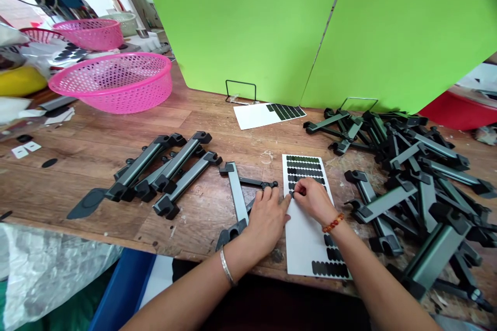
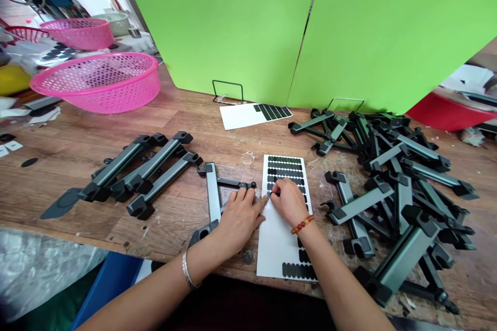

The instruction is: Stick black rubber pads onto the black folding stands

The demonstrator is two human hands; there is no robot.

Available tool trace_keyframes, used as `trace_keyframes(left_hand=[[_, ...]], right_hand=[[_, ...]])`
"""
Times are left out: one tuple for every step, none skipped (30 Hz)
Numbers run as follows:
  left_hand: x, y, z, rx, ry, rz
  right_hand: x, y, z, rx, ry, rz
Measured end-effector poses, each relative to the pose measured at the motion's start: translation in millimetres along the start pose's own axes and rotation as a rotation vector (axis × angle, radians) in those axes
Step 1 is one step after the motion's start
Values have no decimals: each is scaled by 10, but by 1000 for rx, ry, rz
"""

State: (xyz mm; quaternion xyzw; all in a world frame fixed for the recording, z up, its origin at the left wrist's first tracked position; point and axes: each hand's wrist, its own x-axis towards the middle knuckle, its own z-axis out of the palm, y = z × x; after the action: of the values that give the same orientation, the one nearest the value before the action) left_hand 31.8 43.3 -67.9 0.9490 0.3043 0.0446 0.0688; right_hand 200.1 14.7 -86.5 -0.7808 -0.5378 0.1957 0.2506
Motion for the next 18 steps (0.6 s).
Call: trace_keyframes(left_hand=[[-5, -4, -1, 3, 2, -2], [-10, -7, -8, 4, 6, -6], [-15, -11, -19, -2, 9, -8], [-22, -18, -35, -15, 10, -5], [-31, -30, -57, -32, 12, -3], [-44, -48, -83, -50, 18, -10], [-61, -74, -112, -62, 34, -32], [-83, -106, -143, -66, 58, -75], [-111, -145, -173, -61, 83, -132], [-144, -189, -200, -50, 98, -194], [-182, -237, -224, -40, 95, -240], [-224, -286, -244, -40, 75, -257], [-269, -333, -259, -48, 45, -246], [-318, -376, -269, -65, 15, -212], [-366, -413, -276, -85, -6, -170], [-413, -443, -280, -105, -13, -129], [-456, -465, -282, -123, -12, -97], [-493, -479, -282, -137, -8, -77]], right_hand=[[-8, -9, -18, 18, -12, 3], [-16, -19, -43, 41, -31, 5], [-25, -31, -76, 71, -54, 5], [-34, -47, -116, 102, -79, 5], [-41, -66, -159, 131, -102, 5], [-47, -90, -202, 163, -117, 10], [-50, -119, -242, 201, -125, 19], [-50, -153, -272, 246, -130, 28], [-46, -191, -290, 291, -136, 34], [-38, -233, -294, 333, -147, 36], [-28, -276, -284, 366, -163, 33], [-16, -321, -260, 385, -182, 24], [-2, -365, -225, 387, -202, 12], [10, -407, -184, 384, -219, 1], [21, -447, -140, 380, -234, -7], [28, -484, -96, 378, -250, -16], [30, -516, -57, 377, -267, -25], [27, -543, -23, 374, -287, -31]])
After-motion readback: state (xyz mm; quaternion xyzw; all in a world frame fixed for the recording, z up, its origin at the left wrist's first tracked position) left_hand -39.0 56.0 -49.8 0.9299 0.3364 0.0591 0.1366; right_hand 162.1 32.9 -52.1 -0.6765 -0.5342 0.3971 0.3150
